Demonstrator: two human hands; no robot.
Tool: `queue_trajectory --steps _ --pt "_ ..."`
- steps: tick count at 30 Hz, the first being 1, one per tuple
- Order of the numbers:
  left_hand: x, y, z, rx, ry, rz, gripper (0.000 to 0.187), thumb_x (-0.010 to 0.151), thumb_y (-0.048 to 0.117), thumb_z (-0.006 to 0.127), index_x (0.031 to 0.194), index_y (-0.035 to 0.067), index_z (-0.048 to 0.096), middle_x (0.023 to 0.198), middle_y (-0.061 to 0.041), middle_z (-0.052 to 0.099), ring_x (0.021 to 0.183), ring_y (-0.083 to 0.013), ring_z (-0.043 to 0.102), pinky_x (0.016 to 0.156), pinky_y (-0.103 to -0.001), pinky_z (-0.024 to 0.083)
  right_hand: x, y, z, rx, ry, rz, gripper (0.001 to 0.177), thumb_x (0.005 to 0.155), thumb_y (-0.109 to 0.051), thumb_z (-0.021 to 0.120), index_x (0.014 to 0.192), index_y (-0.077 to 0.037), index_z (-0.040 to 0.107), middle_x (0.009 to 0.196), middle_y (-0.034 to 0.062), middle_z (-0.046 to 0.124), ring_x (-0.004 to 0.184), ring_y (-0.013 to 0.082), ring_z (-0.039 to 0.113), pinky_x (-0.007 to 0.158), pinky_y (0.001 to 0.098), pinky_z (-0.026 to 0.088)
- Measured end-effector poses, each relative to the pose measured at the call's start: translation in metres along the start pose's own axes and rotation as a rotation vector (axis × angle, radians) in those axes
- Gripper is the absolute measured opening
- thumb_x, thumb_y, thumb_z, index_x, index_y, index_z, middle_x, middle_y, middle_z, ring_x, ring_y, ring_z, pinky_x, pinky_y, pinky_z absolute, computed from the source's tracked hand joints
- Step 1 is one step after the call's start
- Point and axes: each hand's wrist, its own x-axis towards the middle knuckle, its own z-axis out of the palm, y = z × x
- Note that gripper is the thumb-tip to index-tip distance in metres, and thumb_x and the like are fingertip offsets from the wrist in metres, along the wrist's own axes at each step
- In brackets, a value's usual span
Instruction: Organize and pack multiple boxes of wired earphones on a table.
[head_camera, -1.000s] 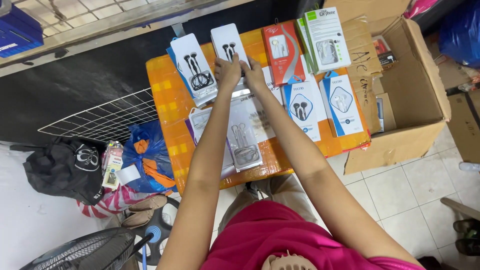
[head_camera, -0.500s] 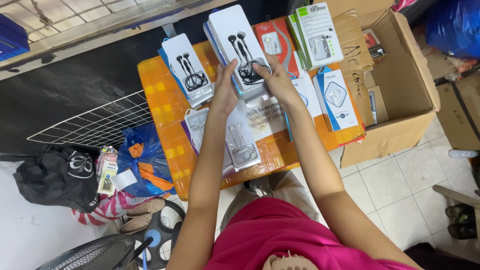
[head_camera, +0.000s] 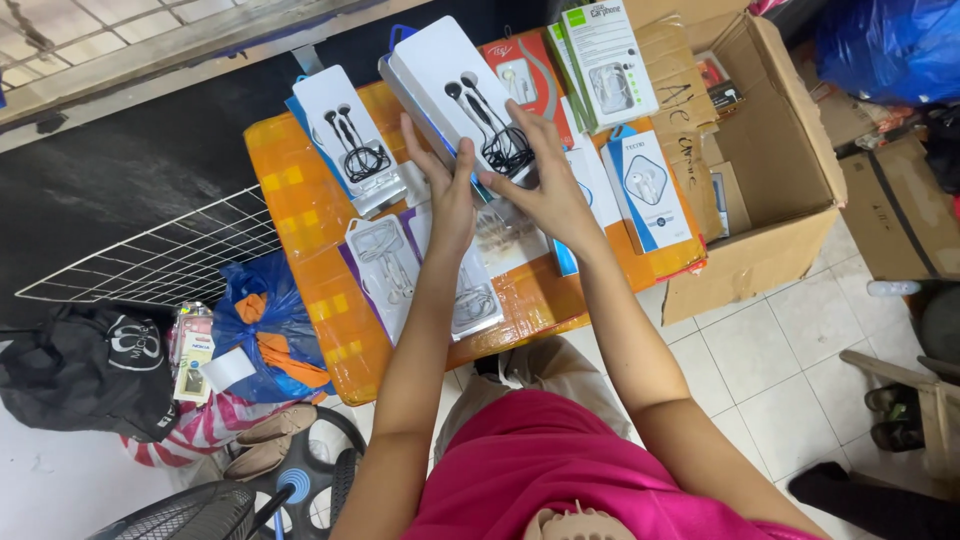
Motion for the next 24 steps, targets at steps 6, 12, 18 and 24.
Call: queue_trajectory --steps 6,12,18,24 --pt "-0.010 -0.002 0.006 0.018 -0.059 0.087 0.083 0.104 0.018 0.063 0.166 0.025 0.009 0.171 -0.021 0.019 0.154 -0.0338 0.032 0.126 -0.045 0.031 -0.011 0.000 -0.023 0.038 -0.087 -0.015 0.079 0.103 -0.022 0.077 0.165 -0.007 0.031 0.156 0.0205 0.042 0.151 0.0339 0.038 0.125 0.0419 0.030" --pt "-0.025 -0.003 0.019 0.040 -0.072 0.000 0.079 0.104 0.014 0.059 0.165 0.025 0.010 0.166 -0.023 0.028 0.148 -0.0314 0.040 0.122 -0.044 0.036 -0.012 0.003 -0.030 -0.042 0.192 0.012 0.072 0.083 -0.025 0.093 0.137 -0.005 0.050 0.124 0.0120 0.056 0.108 0.0236 0.057 0.097 0.0360 0.051" --pt "-0.035 0.003 0.046 0.001 0.007 -0.092 0.081 0.100 0.014 0.058 0.163 0.027 0.009 0.154 -0.026 0.038 0.140 -0.0305 0.047 0.113 -0.044 0.045 -0.040 0.020 -0.057 -0.231 0.355 -0.096 0.043 0.082 -0.019 0.096 0.097 -0.001 0.060 0.100 0.0102 0.056 0.093 0.0234 0.055 0.084 0.0357 0.049" --pt "-0.037 -0.022 0.044 0.087 0.011 0.016 0.080 0.103 0.017 0.060 0.165 0.024 0.009 0.160 -0.027 0.036 0.145 -0.0298 0.044 0.118 -0.040 0.041 -0.065 0.000 -0.075 -0.259 0.297 -0.241 0.021 0.093 -0.001 0.079 0.114 -0.004 0.076 0.108 0.0099 0.065 0.105 0.0260 0.062 0.092 0.0373 0.051"
